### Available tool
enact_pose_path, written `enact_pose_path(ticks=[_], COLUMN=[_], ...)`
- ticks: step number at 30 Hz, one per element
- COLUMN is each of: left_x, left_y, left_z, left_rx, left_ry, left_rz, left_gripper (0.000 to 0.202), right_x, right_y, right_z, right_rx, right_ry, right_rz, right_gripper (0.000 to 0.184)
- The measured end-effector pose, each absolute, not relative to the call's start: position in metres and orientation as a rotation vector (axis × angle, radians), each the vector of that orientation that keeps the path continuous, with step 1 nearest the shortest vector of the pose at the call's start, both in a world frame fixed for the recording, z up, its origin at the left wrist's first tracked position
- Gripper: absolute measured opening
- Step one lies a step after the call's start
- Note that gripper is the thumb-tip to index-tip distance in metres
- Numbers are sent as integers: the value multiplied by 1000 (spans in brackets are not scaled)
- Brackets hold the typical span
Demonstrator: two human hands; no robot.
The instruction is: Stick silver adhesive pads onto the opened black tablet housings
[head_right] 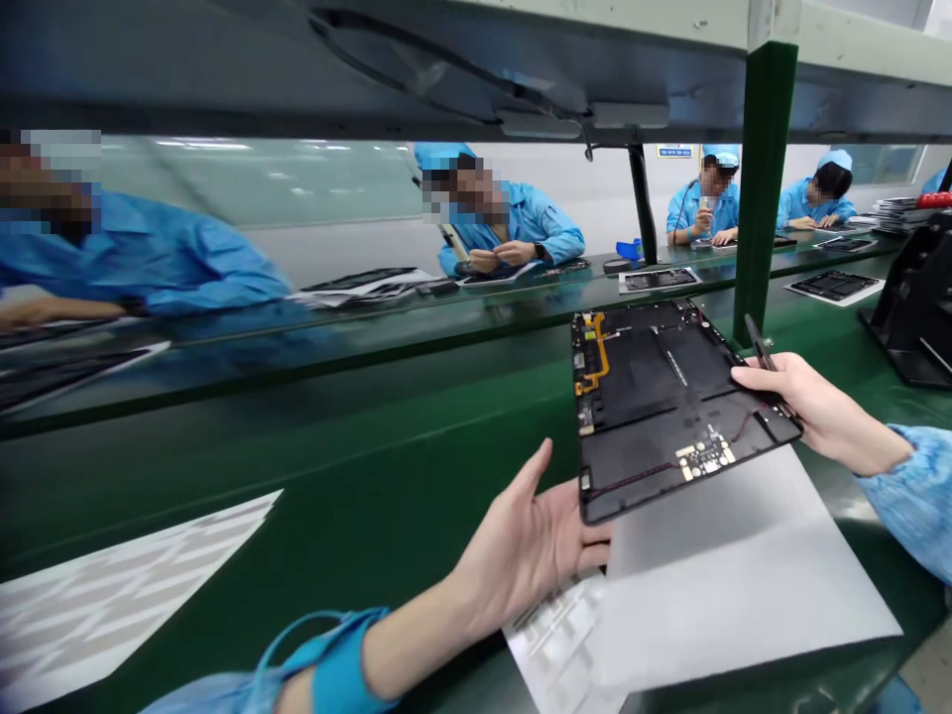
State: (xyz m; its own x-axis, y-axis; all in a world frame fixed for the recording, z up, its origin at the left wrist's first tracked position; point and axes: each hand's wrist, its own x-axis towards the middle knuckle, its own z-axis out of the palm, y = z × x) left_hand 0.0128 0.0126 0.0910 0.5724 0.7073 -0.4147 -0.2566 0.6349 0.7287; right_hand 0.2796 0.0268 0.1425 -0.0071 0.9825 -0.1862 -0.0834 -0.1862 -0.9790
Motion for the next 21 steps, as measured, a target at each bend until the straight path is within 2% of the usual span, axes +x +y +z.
enact_pose_path(ticks=[2, 5, 7, 15, 21], left_x=[16, 26, 36, 45, 35], left_y=[14, 8, 4, 5, 10], left_z=[93, 92, 89, 83, 103], left_rx=[692, 781, 847, 1022, 1208], left_ry=[755, 776, 809, 1025, 1115], left_rz=[578, 503, 439, 327, 121], left_gripper=[62, 30, 16, 23, 33], right_x=[286, 289, 289, 305, 308], right_y=[19, 7, -1, -37, -36], right_z=[134, 120, 114, 118, 97], right_rx=[-1316, -1367, -1387, -1510, -1581], right_ry=[-1005, -937, -901, -801, -1024], right_rz=[1409, 1439, 1439, 1276, 1368], right_gripper=[25, 26, 27, 32, 35])
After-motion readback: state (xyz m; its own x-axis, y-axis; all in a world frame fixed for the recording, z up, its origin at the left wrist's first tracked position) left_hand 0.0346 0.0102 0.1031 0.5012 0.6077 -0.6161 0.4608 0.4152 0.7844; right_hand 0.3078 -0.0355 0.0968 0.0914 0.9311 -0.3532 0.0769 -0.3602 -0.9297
